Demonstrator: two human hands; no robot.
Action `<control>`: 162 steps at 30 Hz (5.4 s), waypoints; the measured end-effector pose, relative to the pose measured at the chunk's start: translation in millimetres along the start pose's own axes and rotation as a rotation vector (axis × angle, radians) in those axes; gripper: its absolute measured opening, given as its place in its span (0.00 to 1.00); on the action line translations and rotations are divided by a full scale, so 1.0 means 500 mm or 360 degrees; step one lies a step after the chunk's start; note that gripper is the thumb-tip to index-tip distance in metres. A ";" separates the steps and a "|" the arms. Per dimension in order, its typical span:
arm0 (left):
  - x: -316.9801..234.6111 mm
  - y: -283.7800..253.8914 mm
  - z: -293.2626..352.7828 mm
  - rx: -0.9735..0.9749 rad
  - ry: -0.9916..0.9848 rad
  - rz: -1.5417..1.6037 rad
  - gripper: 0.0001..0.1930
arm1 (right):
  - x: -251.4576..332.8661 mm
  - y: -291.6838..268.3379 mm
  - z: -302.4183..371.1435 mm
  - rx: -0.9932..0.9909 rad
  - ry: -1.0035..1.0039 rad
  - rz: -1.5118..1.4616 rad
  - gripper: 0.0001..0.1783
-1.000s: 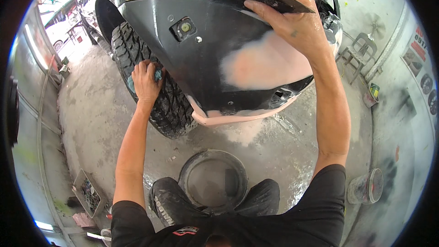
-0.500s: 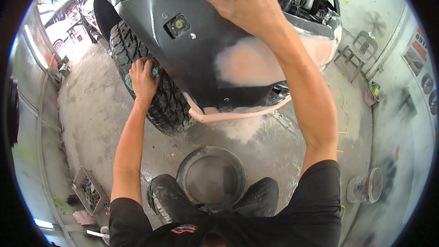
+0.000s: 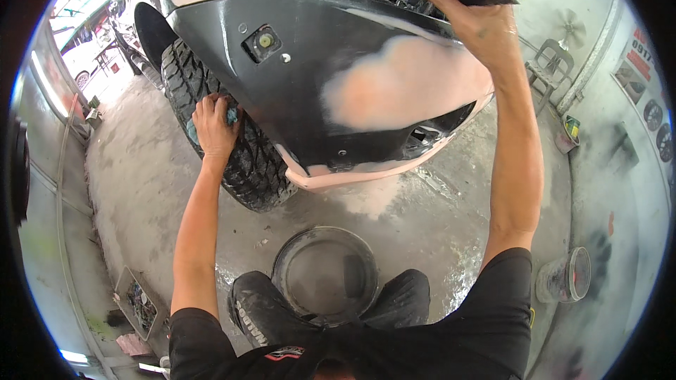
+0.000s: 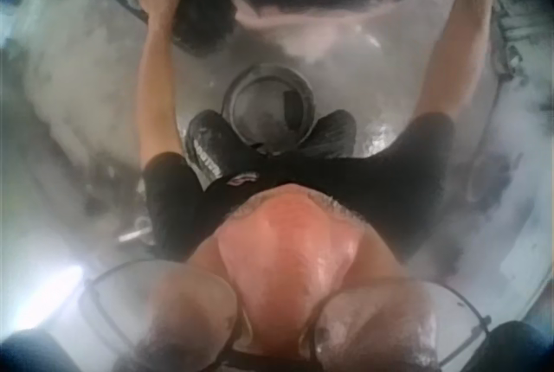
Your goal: The person wet sands a car fender and bumper using sandpaper and a sanding block, frequently wiping the body panel with a cloth and dipping into a bucket of water.
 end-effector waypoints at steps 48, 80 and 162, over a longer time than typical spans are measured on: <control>0.022 0.002 0.015 -0.0120 0.0019 0.0100 0.16 | 0.184 0.127 -0.007 -0.0010 -0.0520 0.0804 0.12; -0.143 -0.262 -0.607 -0.0267 0.0924 0.0377 0.13 | 0.024 0.308 1.129 0.0681 0.1072 0.0000 0.06; 0.049 -0.006 -0.018 -0.0048 -0.0046 0.0068 0.18 | 0.022 0.179 -0.137 0.1130 0.0690 -0.0666 0.31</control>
Point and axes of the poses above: each hand's wrist, its own z-axis away from the middle knuckle, its own y-axis out of the palm, x = y × z, the point moved 7 cm from there along -z, towards the middle knuckle, and after that the axes turned 10 degrees about y, right-handed, at the moved point
